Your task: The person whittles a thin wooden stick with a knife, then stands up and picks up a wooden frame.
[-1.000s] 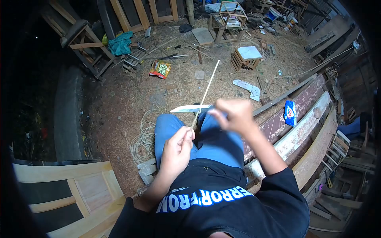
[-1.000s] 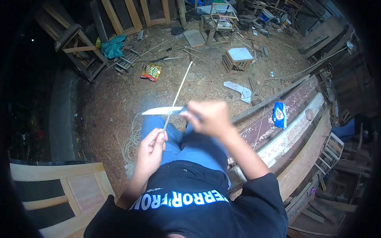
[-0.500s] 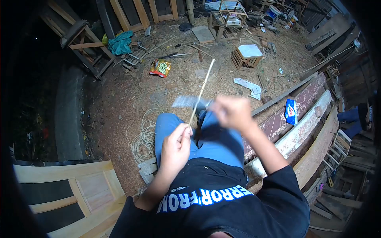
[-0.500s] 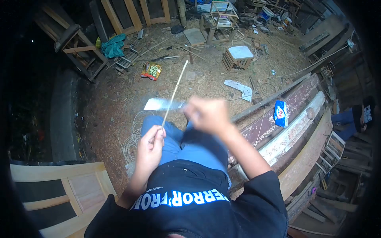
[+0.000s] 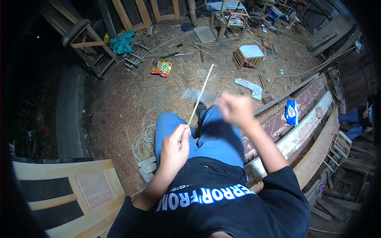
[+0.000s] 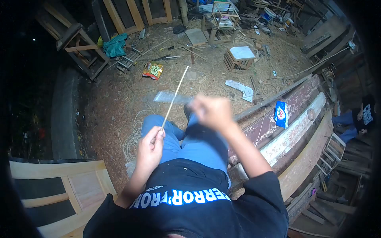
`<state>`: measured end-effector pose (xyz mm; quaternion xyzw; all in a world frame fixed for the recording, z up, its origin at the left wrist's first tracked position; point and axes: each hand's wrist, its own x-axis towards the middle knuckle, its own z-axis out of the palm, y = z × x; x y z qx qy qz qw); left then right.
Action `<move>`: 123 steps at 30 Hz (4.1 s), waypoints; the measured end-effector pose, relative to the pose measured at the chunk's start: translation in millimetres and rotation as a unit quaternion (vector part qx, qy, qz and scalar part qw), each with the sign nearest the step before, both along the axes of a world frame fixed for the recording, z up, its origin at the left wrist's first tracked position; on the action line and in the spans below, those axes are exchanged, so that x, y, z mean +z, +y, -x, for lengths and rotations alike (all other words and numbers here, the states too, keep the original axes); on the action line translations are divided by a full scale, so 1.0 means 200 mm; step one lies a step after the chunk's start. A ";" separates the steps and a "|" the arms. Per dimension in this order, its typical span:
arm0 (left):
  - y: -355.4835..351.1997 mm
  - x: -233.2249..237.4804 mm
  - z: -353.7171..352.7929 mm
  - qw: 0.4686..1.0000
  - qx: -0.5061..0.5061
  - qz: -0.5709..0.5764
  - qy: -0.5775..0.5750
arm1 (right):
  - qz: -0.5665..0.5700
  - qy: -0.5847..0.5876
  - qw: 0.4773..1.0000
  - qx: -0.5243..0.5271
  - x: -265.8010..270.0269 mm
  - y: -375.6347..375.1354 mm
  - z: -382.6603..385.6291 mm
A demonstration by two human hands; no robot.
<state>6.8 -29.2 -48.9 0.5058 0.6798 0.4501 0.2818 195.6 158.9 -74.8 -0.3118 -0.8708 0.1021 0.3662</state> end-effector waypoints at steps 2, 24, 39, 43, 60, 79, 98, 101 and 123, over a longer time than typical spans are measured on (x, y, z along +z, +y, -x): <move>-0.02 -0.01 0.01 0.999 -0.001 0.054 0.005 | 0.050 -0.073 0.986 -0.144 0.01 0.18 -0.09; -0.05 -0.15 0.09 0.991 -0.002 0.053 -0.125 | 0.141 0.082 0.978 -0.128 -0.04 0.08 -0.03; 0.05 -0.01 0.02 0.975 -0.013 0.020 -0.222 | 0.092 -0.010 0.994 0.063 0.04 -0.14 0.12; 0.03 -0.01 0.01 0.967 -0.023 0.031 -0.253 | 0.030 -0.030 0.991 0.126 0.10 -0.21 0.13; 0.04 0.00 -0.03 0.972 -0.050 0.029 -0.227 | -0.017 -0.039 0.995 0.091 0.09 -0.08 -0.02; 0.09 -0.13 0.01 0.985 -0.050 0.098 -0.134 | 0.194 0.068 0.929 -0.309 -0.20 0.53 -0.48; 0.69 -0.10 -0.13 0.952 -0.118 -0.034 -0.279 | 0.514 0.408 0.750 -0.084 -0.26 0.03 -0.22; 0.80 -0.11 -0.12 0.925 -0.095 -0.063 -0.361 | 0.515 0.400 0.754 -0.084 -0.29 0.01 -0.26; 1.19 -0.23 -0.59 0.947 0.030 -0.220 0.231 | 0.456 0.270 0.806 -0.264 -0.39 -0.29 -0.98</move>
